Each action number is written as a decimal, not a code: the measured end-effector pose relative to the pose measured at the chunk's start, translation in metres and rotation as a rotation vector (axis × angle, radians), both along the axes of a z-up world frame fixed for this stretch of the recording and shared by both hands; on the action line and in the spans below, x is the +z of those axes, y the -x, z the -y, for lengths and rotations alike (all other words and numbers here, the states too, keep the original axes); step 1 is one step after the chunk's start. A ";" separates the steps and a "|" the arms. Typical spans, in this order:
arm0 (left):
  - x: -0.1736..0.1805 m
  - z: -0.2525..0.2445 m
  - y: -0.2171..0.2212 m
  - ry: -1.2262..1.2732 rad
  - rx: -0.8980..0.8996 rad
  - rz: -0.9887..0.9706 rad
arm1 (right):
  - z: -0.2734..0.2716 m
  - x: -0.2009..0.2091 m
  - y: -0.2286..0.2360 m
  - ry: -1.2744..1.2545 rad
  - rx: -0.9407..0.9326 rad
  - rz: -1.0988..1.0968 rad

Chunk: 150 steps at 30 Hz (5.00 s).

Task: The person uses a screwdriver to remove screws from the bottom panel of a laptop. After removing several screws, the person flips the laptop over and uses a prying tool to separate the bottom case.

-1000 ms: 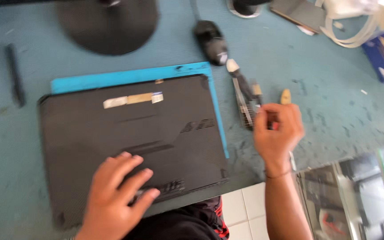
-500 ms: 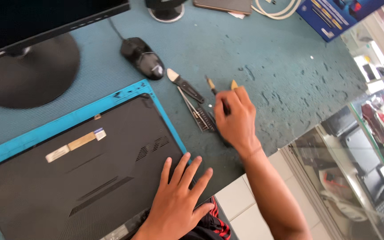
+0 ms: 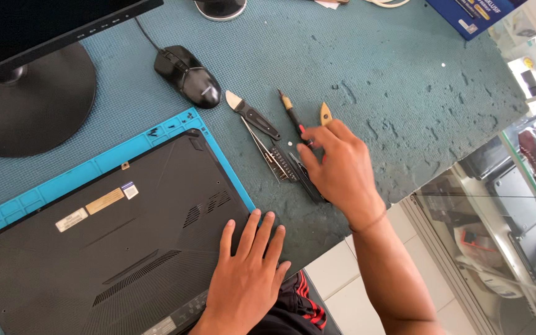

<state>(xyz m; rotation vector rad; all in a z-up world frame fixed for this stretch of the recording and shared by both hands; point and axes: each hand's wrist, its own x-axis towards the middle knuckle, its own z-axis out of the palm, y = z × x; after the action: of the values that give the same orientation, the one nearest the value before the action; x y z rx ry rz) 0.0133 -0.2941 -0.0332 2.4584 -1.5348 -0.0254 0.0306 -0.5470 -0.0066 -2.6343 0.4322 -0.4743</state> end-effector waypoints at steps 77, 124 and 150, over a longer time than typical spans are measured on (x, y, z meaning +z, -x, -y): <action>0.026 -0.024 -0.037 -0.007 -0.012 -0.213 | -0.100 0.024 0.076 -0.789 -0.062 -0.620; -0.019 -0.302 0.036 0.330 0.821 -0.155 | -0.306 0.000 0.024 -0.194 1.072 -0.006; 0.025 -0.254 -0.111 0.463 1.258 -0.584 | -0.156 0.015 -0.036 -0.191 -0.138 -0.346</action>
<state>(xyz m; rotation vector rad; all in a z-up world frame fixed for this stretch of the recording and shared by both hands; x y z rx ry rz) 0.1244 -0.0396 -0.0087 2.2640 0.3093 -0.1262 0.0661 -0.3907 0.0087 -2.5101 0.7317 -0.0109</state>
